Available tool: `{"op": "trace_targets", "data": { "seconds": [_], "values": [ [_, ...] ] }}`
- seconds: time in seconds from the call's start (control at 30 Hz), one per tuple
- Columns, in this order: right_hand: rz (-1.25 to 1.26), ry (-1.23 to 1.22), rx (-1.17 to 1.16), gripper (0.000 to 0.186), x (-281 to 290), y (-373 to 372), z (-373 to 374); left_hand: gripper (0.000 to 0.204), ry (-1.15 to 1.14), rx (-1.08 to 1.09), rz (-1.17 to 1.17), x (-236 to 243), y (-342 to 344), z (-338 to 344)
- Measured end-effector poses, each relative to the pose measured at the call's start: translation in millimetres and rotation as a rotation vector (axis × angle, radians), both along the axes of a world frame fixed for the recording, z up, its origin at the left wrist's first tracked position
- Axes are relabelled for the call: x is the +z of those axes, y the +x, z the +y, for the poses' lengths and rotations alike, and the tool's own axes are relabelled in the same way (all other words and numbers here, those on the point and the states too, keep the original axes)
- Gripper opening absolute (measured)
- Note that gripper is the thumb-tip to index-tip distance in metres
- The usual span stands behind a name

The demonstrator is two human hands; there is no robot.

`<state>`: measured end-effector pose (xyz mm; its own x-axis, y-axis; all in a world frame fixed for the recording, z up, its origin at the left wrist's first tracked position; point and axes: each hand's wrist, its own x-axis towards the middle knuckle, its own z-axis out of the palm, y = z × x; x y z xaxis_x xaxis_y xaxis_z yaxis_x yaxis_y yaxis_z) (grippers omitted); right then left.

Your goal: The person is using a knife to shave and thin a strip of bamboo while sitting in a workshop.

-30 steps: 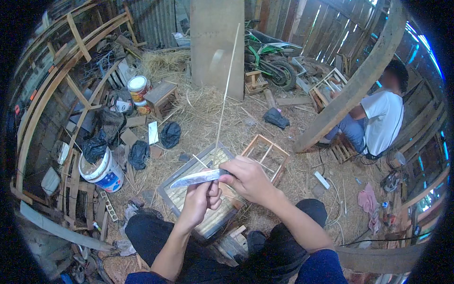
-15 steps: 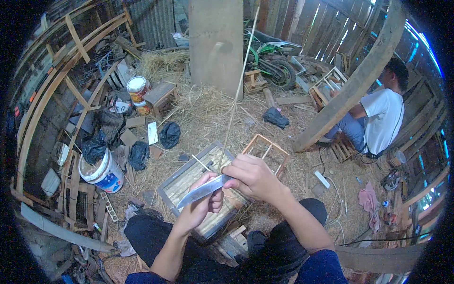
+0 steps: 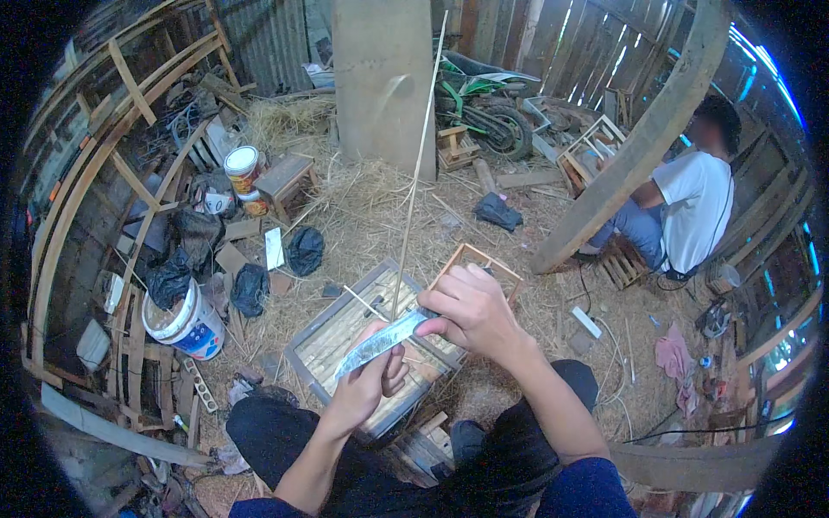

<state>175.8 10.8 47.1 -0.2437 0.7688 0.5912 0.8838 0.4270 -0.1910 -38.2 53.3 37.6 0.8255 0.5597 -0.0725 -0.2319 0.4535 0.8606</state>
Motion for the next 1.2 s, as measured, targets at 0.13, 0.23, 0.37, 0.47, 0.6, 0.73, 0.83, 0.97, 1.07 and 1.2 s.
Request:
{"op": "trace_targets", "data": {
  "seconds": [0.13,0.23,0.37,0.47,0.6,0.73,0.83,0.97,1.07,1.2],
  "values": [
    [-0.007,0.004,-0.079,0.041,2.2,3.3,-1.9,0.016,-0.102,-0.020,-0.053,-4.7,4.1,3.1],
    [-0.026,0.008,-0.118,0.038,1.5,7.5,-3.2,0.018,-0.165,-0.014,-0.052,-5.4,8.6,1.0],
    [0.471,0.104,-0.580,0.031,-3.5,60.8,-0.5,0.029,0.005,-0.136,-0.011,-1.6,12.7,-17.7],
    [0.518,0.223,-0.749,0.035,10.5,99.4,-23.2,0.031,-0.025,-0.209,-0.093,-15.2,13.1,-36.6],
    [0.476,0.161,-0.694,0.036,1.1,71.6,-30.8,0.022,-0.120,-0.001,0.031,-25.1,7.7,-6.0],
    [0.312,0.096,-0.517,0.033,0.6,40.0,-23.1,0.016,-0.271,0.020,-0.046,-11.2,4.1,4.3],
    [0.280,0.131,-0.470,0.032,-8.0,37.2,-12.7,0.014,-0.278,0.000,-0.116,-9.8,10.1,8.2],
    [0.300,0.083,-0.481,0.032,-9.0,36.2,-8.5,0.015,-0.266,-0.020,-0.151,-9.7,15.8,9.8],
    [0.279,0.122,-0.426,0.033,-14.6,36.3,-7.0,0.016,-0.230,-0.002,-0.138,-5.9,17.1,9.2],
    [0.246,0.072,-0.382,0.030,-13.9,31.0,-10.7,0.016,-0.181,0.058,-0.100,-8.0,17.7,6.8]
  ]
}}
